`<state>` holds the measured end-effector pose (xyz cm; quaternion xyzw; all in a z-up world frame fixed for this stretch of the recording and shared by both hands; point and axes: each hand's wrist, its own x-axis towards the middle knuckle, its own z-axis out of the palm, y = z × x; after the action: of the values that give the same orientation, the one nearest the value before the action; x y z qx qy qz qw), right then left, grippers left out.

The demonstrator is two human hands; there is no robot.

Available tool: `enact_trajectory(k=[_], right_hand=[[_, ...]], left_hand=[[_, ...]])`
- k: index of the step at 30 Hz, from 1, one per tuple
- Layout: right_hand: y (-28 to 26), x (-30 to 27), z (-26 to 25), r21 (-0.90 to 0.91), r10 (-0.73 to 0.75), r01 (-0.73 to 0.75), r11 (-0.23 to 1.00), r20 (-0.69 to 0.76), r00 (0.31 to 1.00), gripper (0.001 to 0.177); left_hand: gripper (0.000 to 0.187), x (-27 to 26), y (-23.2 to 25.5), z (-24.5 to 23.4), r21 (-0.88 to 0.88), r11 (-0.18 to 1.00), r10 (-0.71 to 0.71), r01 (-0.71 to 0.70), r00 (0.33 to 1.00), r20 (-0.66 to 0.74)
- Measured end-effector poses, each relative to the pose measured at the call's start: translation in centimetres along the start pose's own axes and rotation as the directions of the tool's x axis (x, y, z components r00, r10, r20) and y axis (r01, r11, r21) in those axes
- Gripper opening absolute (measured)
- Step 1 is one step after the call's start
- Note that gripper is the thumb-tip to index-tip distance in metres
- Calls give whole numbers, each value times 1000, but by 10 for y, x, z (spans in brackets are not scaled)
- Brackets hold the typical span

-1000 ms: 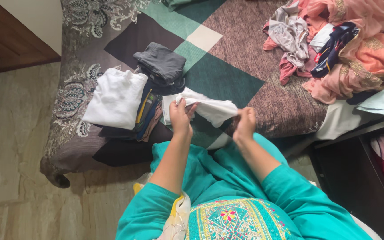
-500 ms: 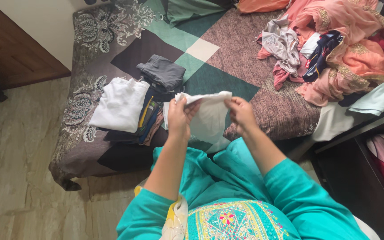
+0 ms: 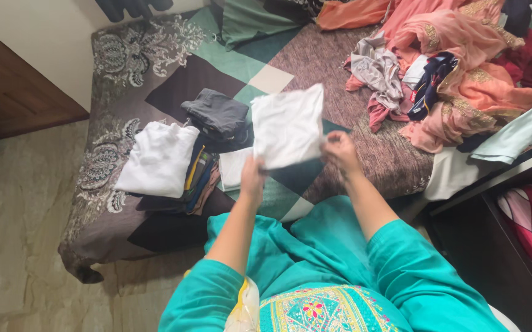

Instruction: The person folds clothes by hand, including pants and shirts, on a bed and stacks them into a pile.

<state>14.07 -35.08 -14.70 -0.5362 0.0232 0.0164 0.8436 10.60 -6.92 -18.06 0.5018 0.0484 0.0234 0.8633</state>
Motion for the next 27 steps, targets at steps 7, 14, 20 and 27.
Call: enact_trajectory(k=[7, 14, 20, 27], right_hand=[[96, -14, -77, -428, 386, -464, 775, -260, 885, 25], [88, -20, -72, -944, 171, -159, 291, -112, 979, 53], [80, -33, -10, -827, -302, 293, 479, 158, 940, 44], [102, -35, 52, -743, 23, 557, 371, 607, 794, 75]], left_hand=[[24, -60, -101, -66, 332, 836, -419, 437, 899, -126], [25, -64, -66, -51, 618, 638, -423, 459, 880, -217], [51, -86, -24, 25, 979, 156, 328, -128, 942, 71], [55, -18, -90, 49, 795, 383, 300, -471, 877, 375]])
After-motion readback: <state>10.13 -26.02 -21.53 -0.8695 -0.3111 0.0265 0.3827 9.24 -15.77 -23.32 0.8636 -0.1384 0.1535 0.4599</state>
